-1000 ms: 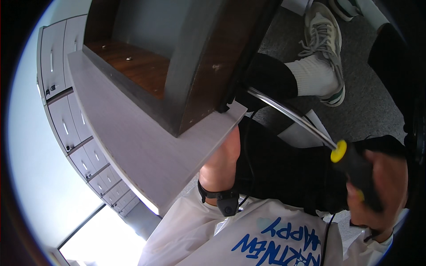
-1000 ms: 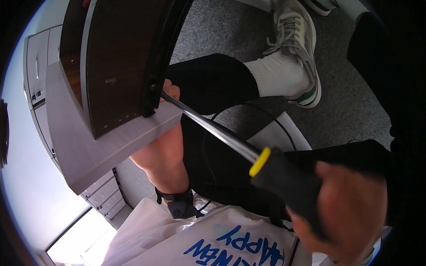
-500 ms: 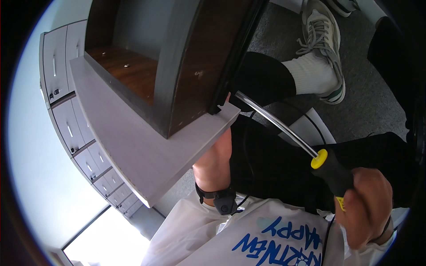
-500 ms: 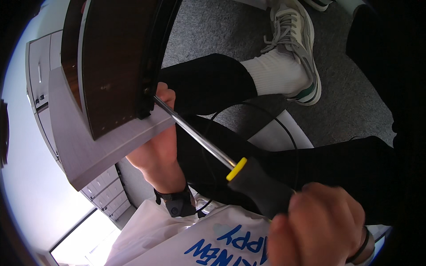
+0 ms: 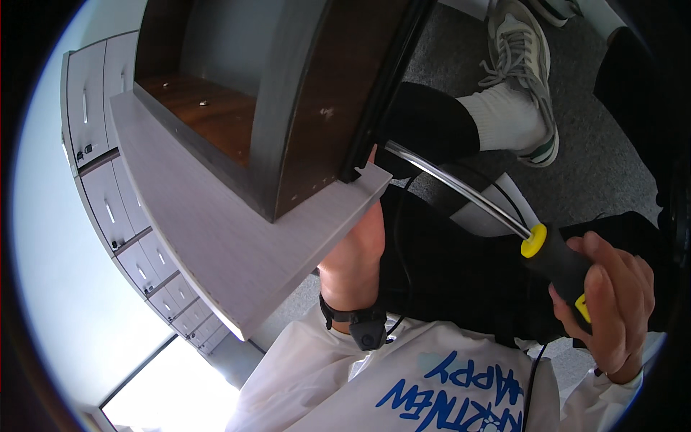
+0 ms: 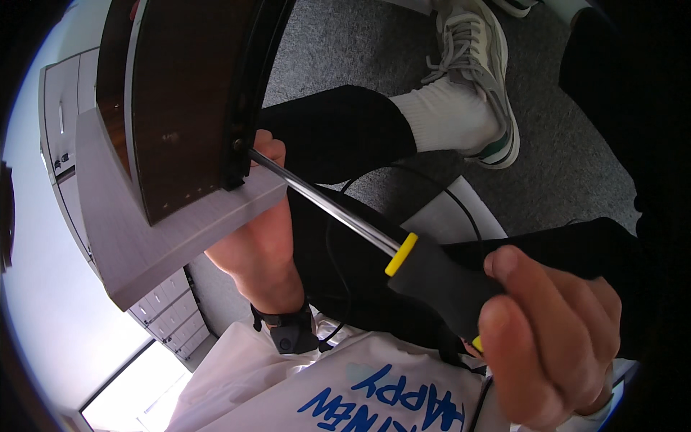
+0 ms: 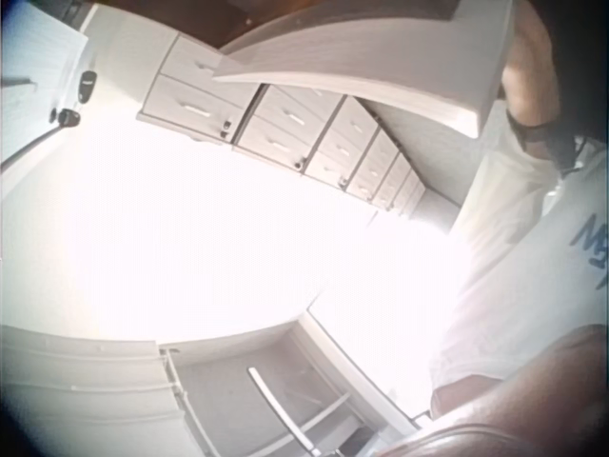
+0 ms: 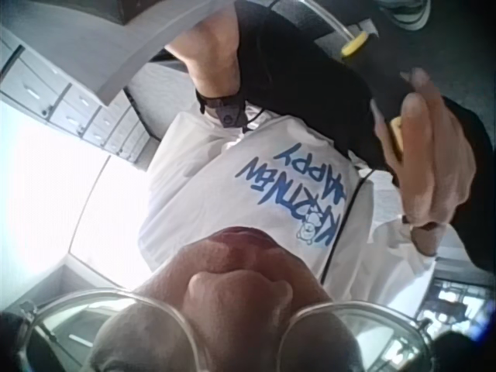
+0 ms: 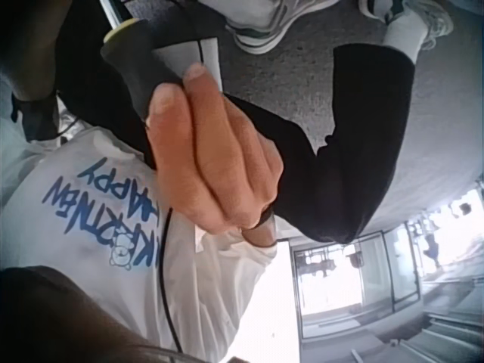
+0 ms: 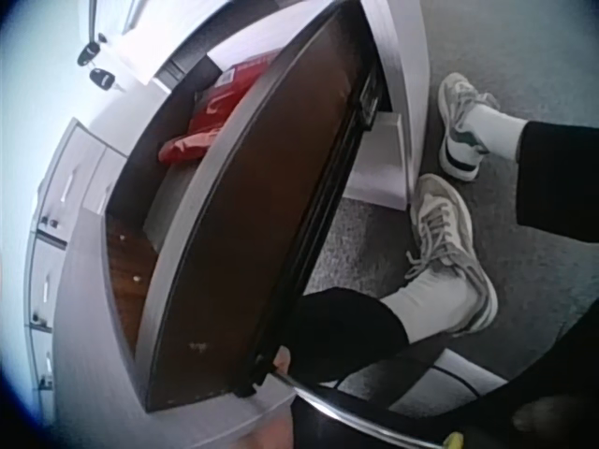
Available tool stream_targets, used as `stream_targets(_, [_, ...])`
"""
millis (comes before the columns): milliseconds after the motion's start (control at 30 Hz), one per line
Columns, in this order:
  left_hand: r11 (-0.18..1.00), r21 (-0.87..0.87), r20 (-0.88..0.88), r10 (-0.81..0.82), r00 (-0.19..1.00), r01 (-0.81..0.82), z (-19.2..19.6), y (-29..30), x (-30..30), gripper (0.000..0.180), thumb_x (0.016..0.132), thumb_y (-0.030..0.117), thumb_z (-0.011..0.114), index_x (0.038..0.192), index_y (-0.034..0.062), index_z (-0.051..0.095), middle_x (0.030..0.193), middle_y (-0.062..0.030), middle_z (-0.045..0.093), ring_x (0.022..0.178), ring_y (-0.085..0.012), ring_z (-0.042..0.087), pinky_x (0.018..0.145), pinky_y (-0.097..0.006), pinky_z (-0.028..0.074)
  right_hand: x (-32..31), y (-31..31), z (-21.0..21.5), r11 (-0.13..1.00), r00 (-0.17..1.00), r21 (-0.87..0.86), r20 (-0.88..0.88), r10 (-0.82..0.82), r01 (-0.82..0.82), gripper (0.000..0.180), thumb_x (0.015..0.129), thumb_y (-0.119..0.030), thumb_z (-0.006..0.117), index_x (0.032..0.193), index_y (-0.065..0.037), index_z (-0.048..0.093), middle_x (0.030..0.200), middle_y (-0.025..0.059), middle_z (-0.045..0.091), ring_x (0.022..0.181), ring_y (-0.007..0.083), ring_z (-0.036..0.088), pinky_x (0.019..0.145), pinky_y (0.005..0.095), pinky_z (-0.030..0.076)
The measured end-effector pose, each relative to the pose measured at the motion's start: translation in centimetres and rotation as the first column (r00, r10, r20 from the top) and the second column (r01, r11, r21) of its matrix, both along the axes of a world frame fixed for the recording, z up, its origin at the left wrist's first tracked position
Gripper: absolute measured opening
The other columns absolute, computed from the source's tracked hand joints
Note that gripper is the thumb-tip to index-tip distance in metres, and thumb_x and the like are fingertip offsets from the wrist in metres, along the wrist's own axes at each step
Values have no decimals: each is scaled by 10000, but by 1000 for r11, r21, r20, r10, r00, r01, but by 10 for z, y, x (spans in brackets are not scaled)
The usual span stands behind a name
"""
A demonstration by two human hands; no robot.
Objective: The person assembles a white drawer unit by inserting and tightening screws into the drawer front using a screwdriver. They work on multiple screw locations, repositioning the drawer and using both hands to align and secure the components.
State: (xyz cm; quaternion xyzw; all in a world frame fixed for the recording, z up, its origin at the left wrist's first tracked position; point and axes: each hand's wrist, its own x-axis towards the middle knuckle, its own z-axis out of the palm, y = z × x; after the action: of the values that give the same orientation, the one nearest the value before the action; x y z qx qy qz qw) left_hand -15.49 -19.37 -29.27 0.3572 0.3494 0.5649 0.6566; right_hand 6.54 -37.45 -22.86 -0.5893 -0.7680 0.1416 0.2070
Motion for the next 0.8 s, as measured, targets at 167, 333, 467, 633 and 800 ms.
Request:
stream_targets(167, [998,-37,16,60,998,-60,-2,-1,-1,291,981,315,609,1059,38,648,930,-58,613,810,-140,474,742,-265,360,12,2,-3,995,976,-99,-211,-48,28,772,727,-117,825,1385,-34,431,1181,290,611,979,343,680,760,401,585])
stream_targets(333, [1000,-6,54,22,998,-22,-5,1,-2,275,973,297,627,1060,37,656,952,-63,627,812,-137,489,747,-259,362,1,23,-2,941,890,-294,-367,-271,165,558,867,-261,735,1304,-25,481,1097,239,636,680,220,672,564,303,563])
stream_targets(467, [998,-16,77,68,995,-67,-5,1,1,252,962,278,639,1047,41,654,943,-53,621,814,-138,482,751,-261,361,-20,29,9,422,80,-889,-415,-906,176,522,954,-475,593,1162,-4,508,724,111,650,388,103,566,357,188,466])
stream_targets(633, [1000,-9,38,4,999,-4,1,1,1,248,966,282,616,1040,48,650,930,-43,608,824,-145,464,755,-266,353,-21,26,8,607,-5,-795,-607,-795,20,587,866,-493,676,1148,-36,441,767,80,593,474,102,593,419,196,515])
stream_targets(800, [995,-87,28,57,998,-54,4,-1,0,269,971,298,599,1060,48,642,909,-47,591,821,-151,456,750,-272,350,-22,14,1,858,564,-440,-651,-509,266,721,700,-156,818,1234,-71,341,1102,162,458,746,181,655,585,234,557])
